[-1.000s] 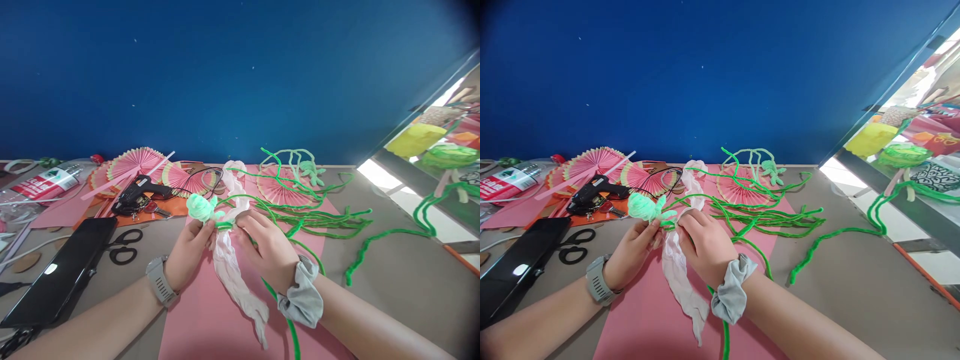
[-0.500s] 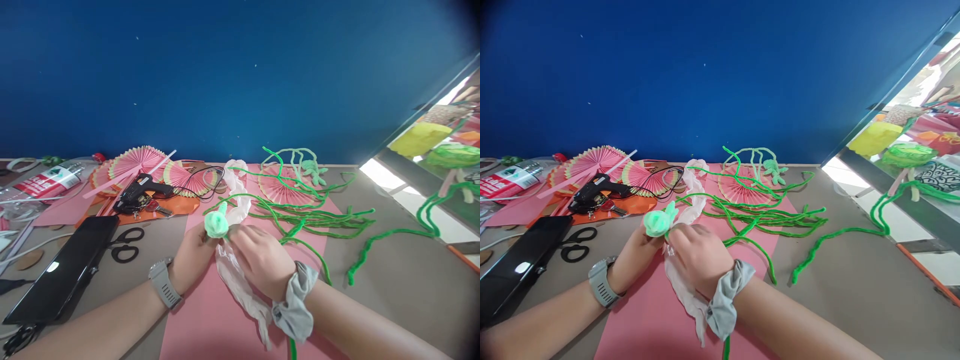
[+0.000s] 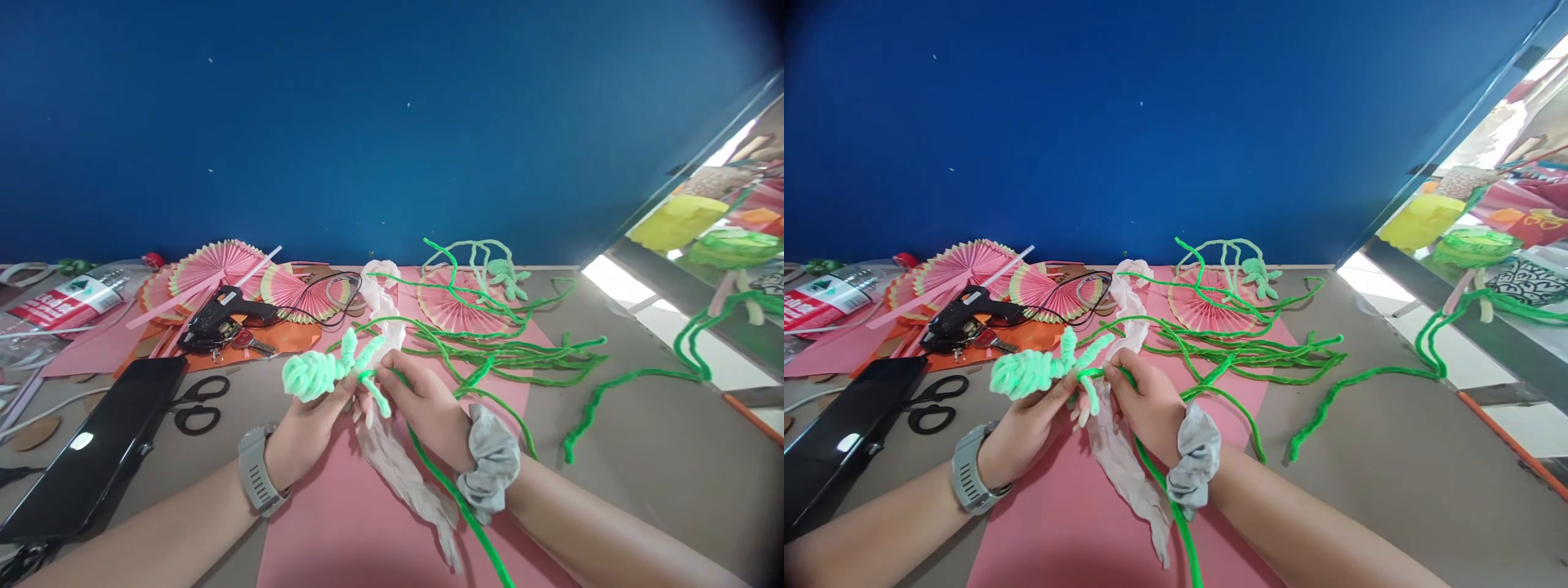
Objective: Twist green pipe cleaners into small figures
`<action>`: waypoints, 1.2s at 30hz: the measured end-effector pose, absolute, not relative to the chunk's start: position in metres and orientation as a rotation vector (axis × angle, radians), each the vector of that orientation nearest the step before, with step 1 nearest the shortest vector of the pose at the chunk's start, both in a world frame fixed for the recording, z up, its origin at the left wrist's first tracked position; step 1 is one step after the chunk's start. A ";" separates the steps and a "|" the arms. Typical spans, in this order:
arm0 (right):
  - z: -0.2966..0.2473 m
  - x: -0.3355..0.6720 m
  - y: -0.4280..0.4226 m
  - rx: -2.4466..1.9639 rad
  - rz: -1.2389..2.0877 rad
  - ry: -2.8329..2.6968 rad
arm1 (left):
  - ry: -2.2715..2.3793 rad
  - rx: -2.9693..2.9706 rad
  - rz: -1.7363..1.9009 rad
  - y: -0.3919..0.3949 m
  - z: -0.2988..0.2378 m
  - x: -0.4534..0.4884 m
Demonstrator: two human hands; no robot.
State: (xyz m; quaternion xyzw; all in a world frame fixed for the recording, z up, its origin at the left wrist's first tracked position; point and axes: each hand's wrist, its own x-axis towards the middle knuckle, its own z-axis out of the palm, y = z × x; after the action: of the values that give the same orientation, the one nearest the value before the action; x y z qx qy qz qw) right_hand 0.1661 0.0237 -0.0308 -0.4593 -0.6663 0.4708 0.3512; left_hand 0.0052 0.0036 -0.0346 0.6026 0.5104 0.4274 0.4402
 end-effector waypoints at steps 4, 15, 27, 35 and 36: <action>-0.031 0.163 0.015 -1.299 0.950 -2.054 | 1.331 1.529 0.987 0.002 -0.038 0.008; -0.012 0.145 -0.015 -1.502 0.188 -2.701 | 1.393 1.811 1.120 0.009 -0.035 0.006; -0.006 0.174 0.026 -1.309 0.742 -2.137 | 1.147 1.431 1.082 0.008 -0.028 0.007; -0.019 0.159 0.009 -1.465 0.530 -2.495 | 1.200 1.053 1.260 0.004 -0.028 0.018; -0.016 0.156 0.004 -1.490 0.475 -2.573 | 1.276 1.145 1.259 0.004 -0.028 0.016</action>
State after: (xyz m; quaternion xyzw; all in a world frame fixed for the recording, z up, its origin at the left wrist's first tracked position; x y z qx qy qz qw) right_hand 0.1556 0.0037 -0.0160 -0.4937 -0.8527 0.1575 0.0653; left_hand 0.0161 0.0041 -0.0277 0.4707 0.5244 0.5173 0.4857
